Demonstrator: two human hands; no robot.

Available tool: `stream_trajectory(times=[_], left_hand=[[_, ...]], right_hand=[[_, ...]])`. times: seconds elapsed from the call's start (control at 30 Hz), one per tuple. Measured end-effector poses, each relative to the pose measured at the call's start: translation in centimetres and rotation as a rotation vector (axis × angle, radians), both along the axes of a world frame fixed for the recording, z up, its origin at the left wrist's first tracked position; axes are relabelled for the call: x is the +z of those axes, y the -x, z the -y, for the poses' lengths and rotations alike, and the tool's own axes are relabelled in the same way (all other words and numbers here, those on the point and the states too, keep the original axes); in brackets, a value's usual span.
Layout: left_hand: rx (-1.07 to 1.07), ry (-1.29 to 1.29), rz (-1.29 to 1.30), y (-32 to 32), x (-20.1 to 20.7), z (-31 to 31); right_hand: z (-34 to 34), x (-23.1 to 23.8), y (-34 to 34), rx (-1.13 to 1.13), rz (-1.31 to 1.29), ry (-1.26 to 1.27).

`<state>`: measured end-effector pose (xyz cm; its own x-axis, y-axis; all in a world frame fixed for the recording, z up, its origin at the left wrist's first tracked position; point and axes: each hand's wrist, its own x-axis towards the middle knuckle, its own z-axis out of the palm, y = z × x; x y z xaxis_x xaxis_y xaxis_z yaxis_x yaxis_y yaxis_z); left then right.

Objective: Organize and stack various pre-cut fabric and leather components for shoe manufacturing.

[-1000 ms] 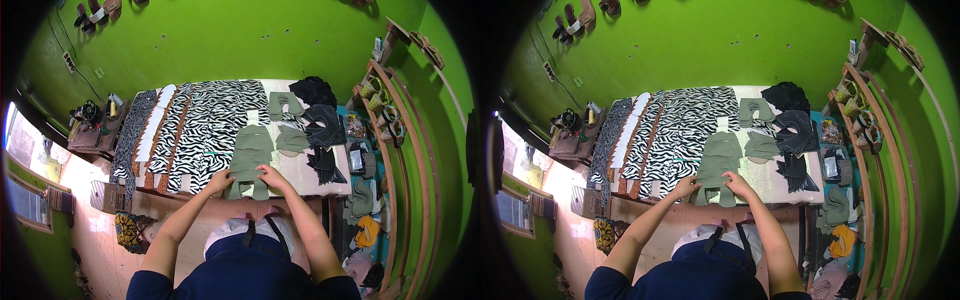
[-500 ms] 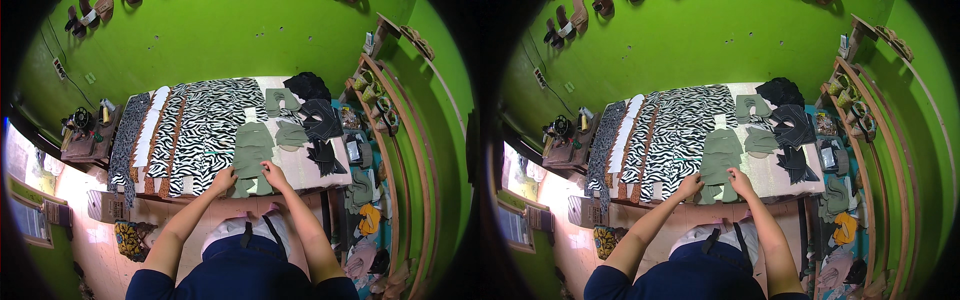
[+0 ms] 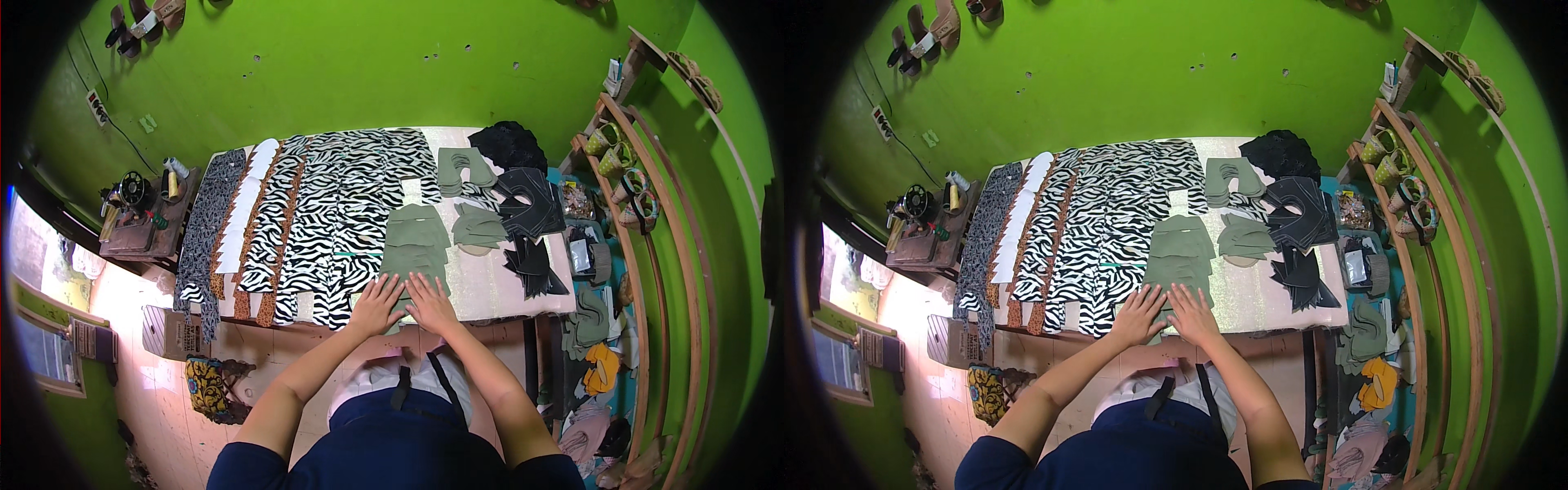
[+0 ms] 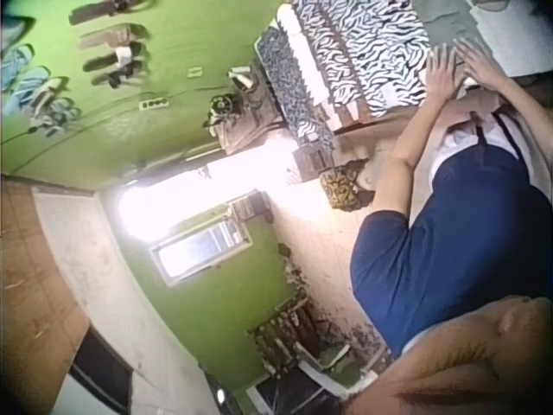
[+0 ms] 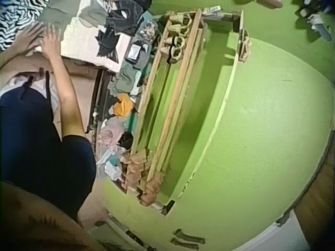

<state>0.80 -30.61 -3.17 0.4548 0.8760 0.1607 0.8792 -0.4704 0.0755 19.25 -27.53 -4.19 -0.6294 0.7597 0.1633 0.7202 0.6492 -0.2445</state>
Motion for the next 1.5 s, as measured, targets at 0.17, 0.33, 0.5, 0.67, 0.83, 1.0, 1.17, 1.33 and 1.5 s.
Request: stream_trajectory(times=[0.17, 0.33, 0.5, 0.67, 0.83, 1.0, 1.17, 1.33, 1.5], left_hand=[[-0.001, 0.023, -0.072, 0.2, -0.3, 0.0], [0.04, 0.003, 0.085, -1.3, 1.8, -2.2], [0.024, -0.031, 0.168, -4.6, 3.6, -12.2], [0.211, 0.0, 0.177, -7.0, 3.6, -22.8], [0.388, 0.113, 0.263, -9.6, 2.7, -29.6], [0.448, 0.0, 0.236, -10.2, 2.0, -35.4], [0.542, 0.023, 0.39, -10.6, -0.1, -39.4], [0.556, 0.053, 0.45, -10.9, 0.3, -39.8], [0.519, -0.13, 0.55, -11.6, 0.7, -39.1]], right_hand=[[-0.3, -0.7, -0.4, 0.022, 0.027, 0.029], [-3.1, 0.2, -2.0, 0.046, -0.154, -0.027], [-14.1, 4.0, -5.5, 0.069, -0.239, -0.268], [-24.5, 5.8, -9.4, -0.275, -0.229, -0.354], [-32.1, 4.6, -12.8, -0.328, -0.139, -0.282], [-37.2, 3.5, -11.6, -0.4, -0.156, -0.161], [-40.7, 1.8, -11.4, -0.512, -0.194, 0.023], [-41.4, 1.0, -11.9, -0.385, -0.241, 0.016], [-40.6, 1.7, -11.6, -0.302, -0.328, -0.119]])
